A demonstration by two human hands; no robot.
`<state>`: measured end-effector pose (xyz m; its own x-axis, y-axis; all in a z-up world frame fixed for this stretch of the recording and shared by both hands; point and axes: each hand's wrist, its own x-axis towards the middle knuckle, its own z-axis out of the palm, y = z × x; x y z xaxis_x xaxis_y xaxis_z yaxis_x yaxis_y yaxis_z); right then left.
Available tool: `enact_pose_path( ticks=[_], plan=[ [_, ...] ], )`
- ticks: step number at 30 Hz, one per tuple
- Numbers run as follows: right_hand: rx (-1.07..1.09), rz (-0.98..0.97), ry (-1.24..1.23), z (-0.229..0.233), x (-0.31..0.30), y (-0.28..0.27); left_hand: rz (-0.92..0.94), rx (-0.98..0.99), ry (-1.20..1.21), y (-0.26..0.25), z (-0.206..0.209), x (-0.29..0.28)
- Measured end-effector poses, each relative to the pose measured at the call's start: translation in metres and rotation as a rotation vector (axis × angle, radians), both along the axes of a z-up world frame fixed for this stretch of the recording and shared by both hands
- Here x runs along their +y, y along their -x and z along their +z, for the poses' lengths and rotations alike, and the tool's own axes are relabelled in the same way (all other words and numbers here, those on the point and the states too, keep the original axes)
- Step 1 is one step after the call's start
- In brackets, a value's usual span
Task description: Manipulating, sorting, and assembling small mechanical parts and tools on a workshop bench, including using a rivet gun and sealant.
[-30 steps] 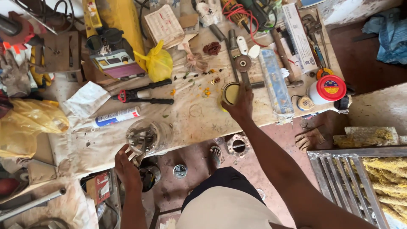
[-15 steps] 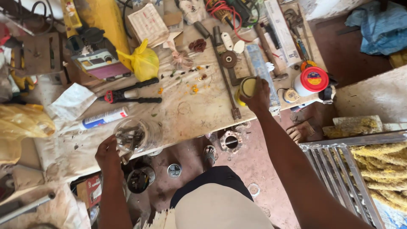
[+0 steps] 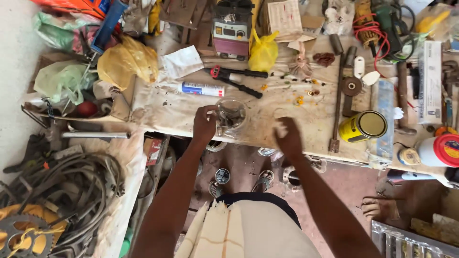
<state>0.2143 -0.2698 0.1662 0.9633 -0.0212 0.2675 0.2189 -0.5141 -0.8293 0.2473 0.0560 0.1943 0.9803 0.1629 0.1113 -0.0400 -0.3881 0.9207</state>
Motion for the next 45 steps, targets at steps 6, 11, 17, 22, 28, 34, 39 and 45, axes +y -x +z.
enact_pose_path(
  ticks=[6,11,17,22,28,34,39,45],
  plan=[
    [-0.283,0.255,0.135,0.103,0.123,0.028,-0.209,0.02,-0.008,0.013,0.021,0.003],
    [-0.199,0.177,0.294,0.106,0.149,0.013,-0.279,0.042,0.057,0.026,0.029,0.007],
    [-0.191,0.053,0.11,0.126,0.151,-0.007,-0.314,-0.104,0.053,0.03,0.044,0.005],
    [-0.394,0.09,0.01,0.213,0.161,-0.005,-0.382,-0.308,0.051,0.025,0.088,-0.015],
    [-0.28,0.236,-0.163,0.254,0.155,-0.02,-0.47,-0.289,0.303,0.006,0.083,-0.032],
    [-0.074,0.038,0.109,0.153,0.117,-0.05,-0.313,-0.17,0.59,-0.01,0.061,-0.012],
    [0.257,0.154,0.471,0.126,0.134,-0.039,-0.222,-0.014,0.624,-0.017,0.052,0.014],
    [0.43,0.289,0.774,0.106,0.137,-0.057,-0.232,0.053,0.604,-0.012,0.053,0.026]
  ],
)
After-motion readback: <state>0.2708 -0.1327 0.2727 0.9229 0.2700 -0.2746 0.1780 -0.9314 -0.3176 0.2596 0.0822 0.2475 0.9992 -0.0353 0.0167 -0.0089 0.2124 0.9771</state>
